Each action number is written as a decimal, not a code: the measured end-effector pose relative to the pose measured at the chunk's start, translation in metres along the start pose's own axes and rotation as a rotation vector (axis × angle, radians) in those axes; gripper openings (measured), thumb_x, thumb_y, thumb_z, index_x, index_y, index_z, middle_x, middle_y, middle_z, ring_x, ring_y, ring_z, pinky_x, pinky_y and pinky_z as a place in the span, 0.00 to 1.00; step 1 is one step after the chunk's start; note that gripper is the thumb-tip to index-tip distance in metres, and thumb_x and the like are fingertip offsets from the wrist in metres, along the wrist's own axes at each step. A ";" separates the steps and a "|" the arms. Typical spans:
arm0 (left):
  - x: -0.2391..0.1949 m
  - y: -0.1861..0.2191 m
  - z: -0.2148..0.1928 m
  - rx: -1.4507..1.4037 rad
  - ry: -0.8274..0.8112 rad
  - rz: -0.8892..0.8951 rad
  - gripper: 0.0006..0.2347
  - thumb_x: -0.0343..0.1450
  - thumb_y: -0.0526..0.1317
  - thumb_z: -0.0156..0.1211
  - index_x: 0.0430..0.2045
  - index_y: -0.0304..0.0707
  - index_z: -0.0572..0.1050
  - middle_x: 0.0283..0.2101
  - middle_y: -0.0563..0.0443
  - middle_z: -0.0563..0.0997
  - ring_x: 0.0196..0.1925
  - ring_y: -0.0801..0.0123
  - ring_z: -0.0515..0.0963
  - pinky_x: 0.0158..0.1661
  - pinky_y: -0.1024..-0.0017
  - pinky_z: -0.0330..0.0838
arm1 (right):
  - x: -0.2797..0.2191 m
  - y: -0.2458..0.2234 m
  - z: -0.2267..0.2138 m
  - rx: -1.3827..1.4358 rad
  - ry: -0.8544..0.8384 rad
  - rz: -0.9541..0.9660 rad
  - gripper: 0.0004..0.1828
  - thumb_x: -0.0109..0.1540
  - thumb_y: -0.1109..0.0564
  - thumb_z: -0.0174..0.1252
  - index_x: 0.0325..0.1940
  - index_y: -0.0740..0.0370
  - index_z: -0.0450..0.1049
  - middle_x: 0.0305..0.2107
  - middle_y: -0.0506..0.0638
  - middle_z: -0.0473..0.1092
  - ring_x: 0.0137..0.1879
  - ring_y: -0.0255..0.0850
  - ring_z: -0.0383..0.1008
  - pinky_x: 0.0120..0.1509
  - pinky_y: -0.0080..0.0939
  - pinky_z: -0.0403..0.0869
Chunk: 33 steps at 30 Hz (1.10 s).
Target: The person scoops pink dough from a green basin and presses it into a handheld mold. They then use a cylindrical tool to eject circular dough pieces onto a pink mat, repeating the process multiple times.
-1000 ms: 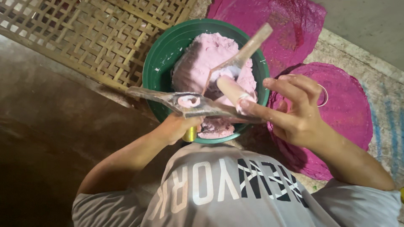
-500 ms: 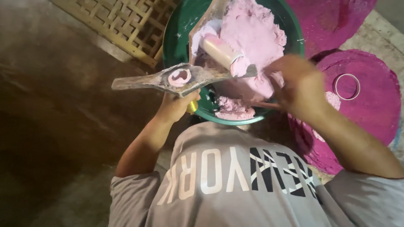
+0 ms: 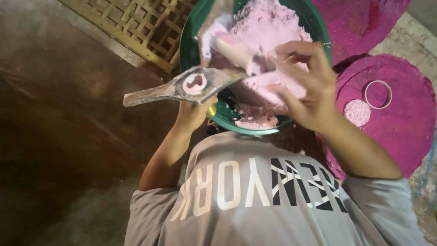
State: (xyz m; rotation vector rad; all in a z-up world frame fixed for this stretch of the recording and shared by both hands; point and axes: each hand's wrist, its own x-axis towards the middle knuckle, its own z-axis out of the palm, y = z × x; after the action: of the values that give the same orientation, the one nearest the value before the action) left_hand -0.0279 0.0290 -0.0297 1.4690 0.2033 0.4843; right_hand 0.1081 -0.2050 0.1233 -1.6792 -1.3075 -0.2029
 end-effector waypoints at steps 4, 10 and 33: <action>0.004 -0.008 -0.005 0.115 0.101 -0.002 0.05 0.72 0.27 0.62 0.39 0.30 0.75 0.32 0.54 0.76 0.29 0.76 0.75 0.30 0.76 0.69 | -0.032 0.022 -0.015 -0.343 -0.365 0.154 0.19 0.63 0.60 0.61 0.58 0.68 0.73 0.49 0.64 0.69 0.55 0.56 0.72 0.54 0.51 0.74; 0.015 -0.012 0.006 0.015 0.161 0.026 0.06 0.73 0.29 0.62 0.41 0.32 0.73 0.33 0.55 0.75 0.31 0.76 0.74 0.31 0.75 0.68 | -0.062 0.057 0.030 -0.671 -1.055 0.281 0.12 0.66 0.58 0.50 0.50 0.63 0.74 0.37 0.60 0.76 0.40 0.53 0.80 0.42 0.50 0.78; 0.018 -0.025 0.030 0.016 0.206 0.065 0.11 0.71 0.37 0.64 0.46 0.41 0.75 0.42 0.52 0.77 0.41 0.66 0.77 0.41 0.69 0.71 | -0.071 -0.015 -0.012 -0.675 -1.460 0.623 0.39 0.57 0.59 0.50 0.73 0.65 0.55 0.34 0.60 0.74 0.36 0.56 0.80 0.38 0.56 0.79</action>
State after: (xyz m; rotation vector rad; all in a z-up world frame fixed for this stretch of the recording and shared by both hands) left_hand 0.0052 0.0090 -0.0478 1.4445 0.3234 0.6887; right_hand 0.0713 -0.2611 0.0935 -2.8941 -1.6246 1.3206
